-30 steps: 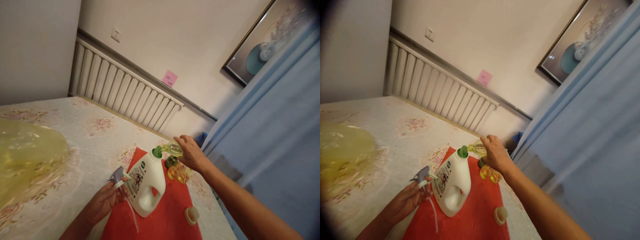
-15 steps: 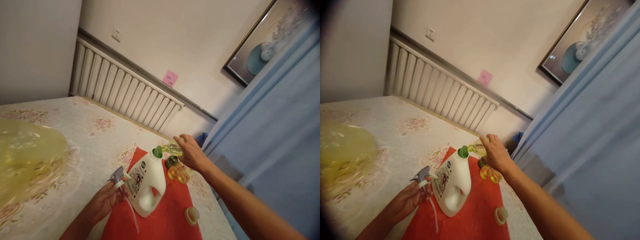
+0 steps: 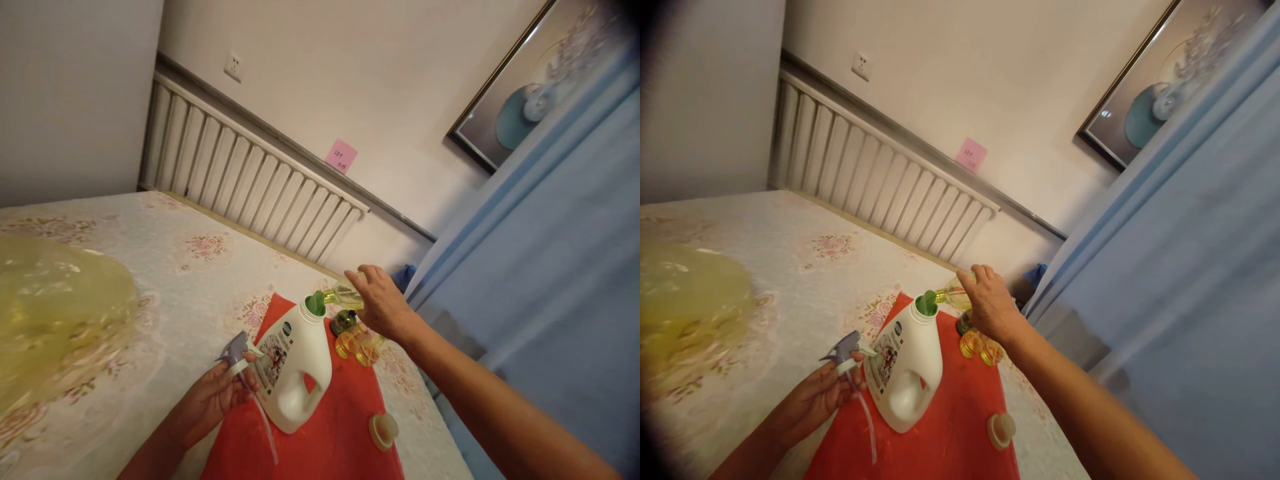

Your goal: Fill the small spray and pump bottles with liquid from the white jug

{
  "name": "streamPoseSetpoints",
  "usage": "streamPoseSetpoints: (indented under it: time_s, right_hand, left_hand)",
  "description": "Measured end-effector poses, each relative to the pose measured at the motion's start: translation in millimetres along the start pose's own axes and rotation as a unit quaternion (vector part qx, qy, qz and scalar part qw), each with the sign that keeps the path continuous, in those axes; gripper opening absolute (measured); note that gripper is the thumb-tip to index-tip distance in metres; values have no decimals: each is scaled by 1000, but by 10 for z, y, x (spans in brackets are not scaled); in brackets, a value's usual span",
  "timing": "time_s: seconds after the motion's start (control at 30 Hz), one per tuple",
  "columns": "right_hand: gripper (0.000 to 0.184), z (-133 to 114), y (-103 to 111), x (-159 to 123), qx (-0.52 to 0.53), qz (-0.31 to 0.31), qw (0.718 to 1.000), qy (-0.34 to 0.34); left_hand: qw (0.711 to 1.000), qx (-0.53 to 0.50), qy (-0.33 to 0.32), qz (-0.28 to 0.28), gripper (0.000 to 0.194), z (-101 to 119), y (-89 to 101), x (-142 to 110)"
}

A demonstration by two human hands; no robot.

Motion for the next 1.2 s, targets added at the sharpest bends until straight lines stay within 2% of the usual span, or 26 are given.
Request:
streamPoseSetpoints:
  time_s: [0.27,0.57,0.83,1.2]
  right_hand:
    - [71,-55,57,49,-23,-2,1000,16]
    - [62,-130,164,67,-60,-6,998,35]
    - [63,-208,262,66,-91,-3,995,50]
    - [64,-273,253,89,-107,5,992,68]
  left_hand:
    - [1000,6,-4,-6,26,11,-12,-8]
    - [1000,7,1,1,27,-2,2,-8]
    - [1000,7,2,2,27,2,0,-5]
    - [1000,22,-3,-3,28,4,25,-10]
Point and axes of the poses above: each hand's wrist, its own x-axis towards the middle knuckle, its own y-axis out of the back of the hand, z = x × y, the point moved 6 cm from there along x, towards the middle knuckle
